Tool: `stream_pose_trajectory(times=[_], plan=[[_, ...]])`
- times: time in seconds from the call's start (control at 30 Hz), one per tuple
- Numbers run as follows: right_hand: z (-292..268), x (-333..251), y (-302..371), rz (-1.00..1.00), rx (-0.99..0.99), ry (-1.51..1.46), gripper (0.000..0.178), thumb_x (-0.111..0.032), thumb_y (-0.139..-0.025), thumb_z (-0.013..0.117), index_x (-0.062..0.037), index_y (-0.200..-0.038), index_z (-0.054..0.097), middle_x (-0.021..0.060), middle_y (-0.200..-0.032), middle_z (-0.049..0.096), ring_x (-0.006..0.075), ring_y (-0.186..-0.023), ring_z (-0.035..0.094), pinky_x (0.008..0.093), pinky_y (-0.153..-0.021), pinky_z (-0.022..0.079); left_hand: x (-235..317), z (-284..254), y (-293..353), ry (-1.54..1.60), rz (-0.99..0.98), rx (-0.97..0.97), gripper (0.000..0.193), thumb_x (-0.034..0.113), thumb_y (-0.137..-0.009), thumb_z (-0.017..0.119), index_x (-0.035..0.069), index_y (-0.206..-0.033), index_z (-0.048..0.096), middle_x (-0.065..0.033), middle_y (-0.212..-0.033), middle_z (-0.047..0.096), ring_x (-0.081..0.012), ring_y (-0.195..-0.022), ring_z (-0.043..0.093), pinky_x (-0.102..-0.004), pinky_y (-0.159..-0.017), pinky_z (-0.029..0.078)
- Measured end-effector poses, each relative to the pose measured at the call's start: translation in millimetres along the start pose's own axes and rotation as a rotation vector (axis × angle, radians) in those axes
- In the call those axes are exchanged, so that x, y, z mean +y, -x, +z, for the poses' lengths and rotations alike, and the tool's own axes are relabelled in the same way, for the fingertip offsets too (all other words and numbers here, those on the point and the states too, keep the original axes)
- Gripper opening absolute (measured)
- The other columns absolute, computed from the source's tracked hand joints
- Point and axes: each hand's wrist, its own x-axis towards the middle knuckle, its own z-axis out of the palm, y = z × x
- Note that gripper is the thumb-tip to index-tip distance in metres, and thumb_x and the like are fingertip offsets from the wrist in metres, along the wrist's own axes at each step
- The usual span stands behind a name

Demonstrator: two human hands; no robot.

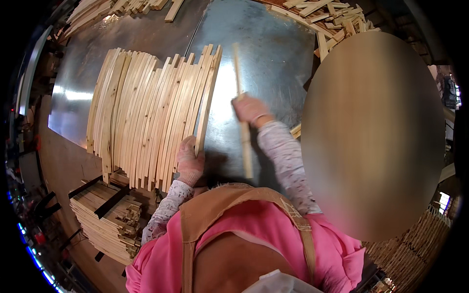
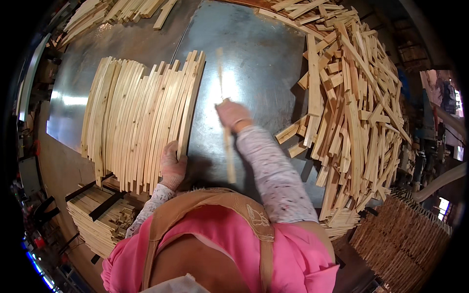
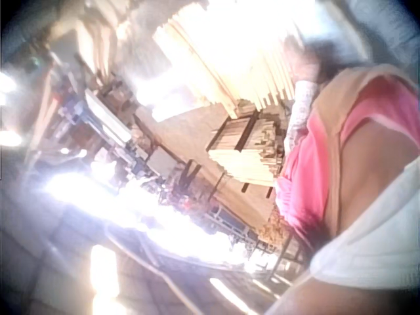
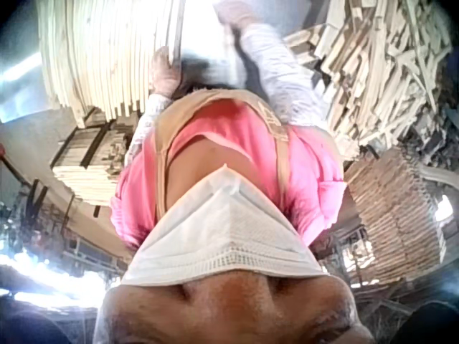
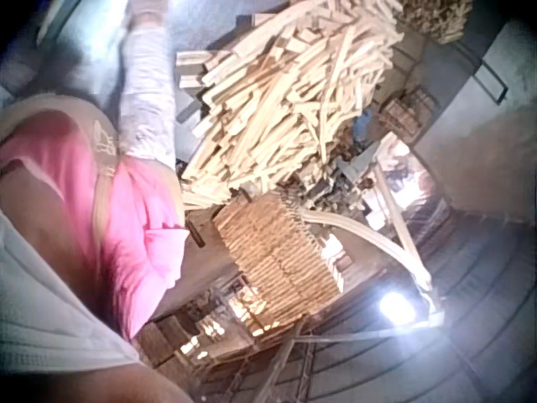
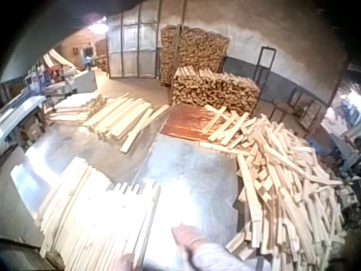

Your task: The person picks up thin wooden slats from a large pile on a metal table and arranges them into a neat, aligned stack. The person repeatedly gathers handfuls of slats, aligns them, and places them onto the growing stack.

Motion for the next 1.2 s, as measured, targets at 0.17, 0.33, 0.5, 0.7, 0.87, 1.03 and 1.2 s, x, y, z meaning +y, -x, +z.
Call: stream_pose_trajectory(times=[0.17, 0.33, 0.5, 0.7, 0.87, 1.03, 1.2], plan=[[-7.1, -125.0, -9.2, -0.029, -0.199, -0.506, 0.058, -0.047, -0.103, 0.057, 0.0012, -0.132, 0.071, 0.0272, -0.125, 0.076, 0.0394, -0.116, 0.075, 0.0501, -0.1, 0.058, 45.0, -29.6, -20.8, 0.185, -0.089, -0.093, 0.06, 0.004, -0.088, 0.071, 0.002, -0.146, 0.054, -0.025, -0.147, 0.057, -0.0436, -0.136, 0.057, -0.0496, -0.117, 0.046], [-92.2, 14.6, 21.4, 0.172, 0.548, -0.085, 0.04, -0.041, -0.093, 0.068, -0.0069, -0.114, 0.075, 0.0225, -0.1, 0.077, 0.0437, -0.097, 0.073, 0.0536, -0.089, 0.058, 51.8, -4.4, -33.0, 0.143, -0.038, -0.062, 0.068, 0.008, -0.09, 0.074, 0.004, -0.154, 0.051, -0.0248, -0.148, 0.056, -0.0455, -0.138, 0.055, -0.049, -0.119, 0.045], [-111.1, 202.9, 112.8, 0.889, 0.559, 0.093, 0.058, -0.029, -0.094, 0.069, -0.0083, -0.147, 0.056, 0.0226, -0.115, 0.077, 0.0435, -0.109, 0.074, 0.0529, -0.097, 0.058, 78.7, 27.7, -56.7, -0.368, -0.112, -0.354, 0.068, 0.022, -0.092, 0.077, 0.009, -0.153, 0.053, -0.0223, -0.152, 0.054, -0.0438, -0.141, 0.053, -0.0524, -0.119, 0.045], [-35.7, 118.3, 155.8, 0.669, 0.623, -0.595, 0.044, -0.021, -0.096, 0.066, 0.0017, -0.133, 0.058, 0.0305, -0.106, 0.072, 0.0463, -0.087, 0.074, 0.0532, -0.073, 0.061, 109.8, 68.6, -72.1, 0.38, 0.071, -0.286, 0.055, 0.016, -0.094, 0.075, -0.002, -0.143, 0.057, -0.0169, -0.123, 0.068, -0.0325, -0.116, 0.065, -0.0435, -0.104, 0.053], [-33.5, 67.1, 170.0, 0.329, 0.275, -0.607, 0.054, -0.046, -0.103, 0.063, -0.0095, -0.143, 0.068, 0.0238, -0.141, 0.069, 0.0437, -0.128, 0.066, 0.0485, -0.113, 0.051, 104.7, 147.4, -136.6, 1.075, -0.494, -0.82, 0.05, 0.014, -0.097, 0.071, -0.003, -0.141, 0.057, -0.01, -0.114, 0.07, -0.0199, -0.094, 0.067, -0.0347, -0.083, 0.057], [-64.2, 185.7, 147.1, 0.705, 0.606, -0.097, 0.058, -0.039, -0.096, 0.072, -0.0118, -0.146, 0.063, 0.0136, -0.131, 0.07, 0.0363, -0.127, 0.063, 0.0484, -0.11, 0.051, 119.7, 116.8, -122.7, 0.76, -0.341, -0.551, 0.059, 0.017, -0.095, 0.076, -0.003, -0.147, 0.057, -0.0136, -0.115, 0.072, -0.0212, -0.098, 0.069, -0.036, -0.089, 0.057], [-116.5, 225.3, 46.6, 0.31, 0.639, 0.437, 0.054, -0.017, -0.096, 0.06, -0.0173, -0.15, 0.059, 0.0134, -0.141, 0.067, 0.0374, -0.135, 0.06, 0.0575, -0.107, 0.048, 78.3, 69.1, -99.2, 0.529, -0.31, -0.59, 0.059, 0.013, -0.095, 0.075, -0.003, -0.149, 0.057, -0.0103, -0.117, 0.072, -0.0208, -0.103, 0.068, -0.0349, -0.095, 0.055]])
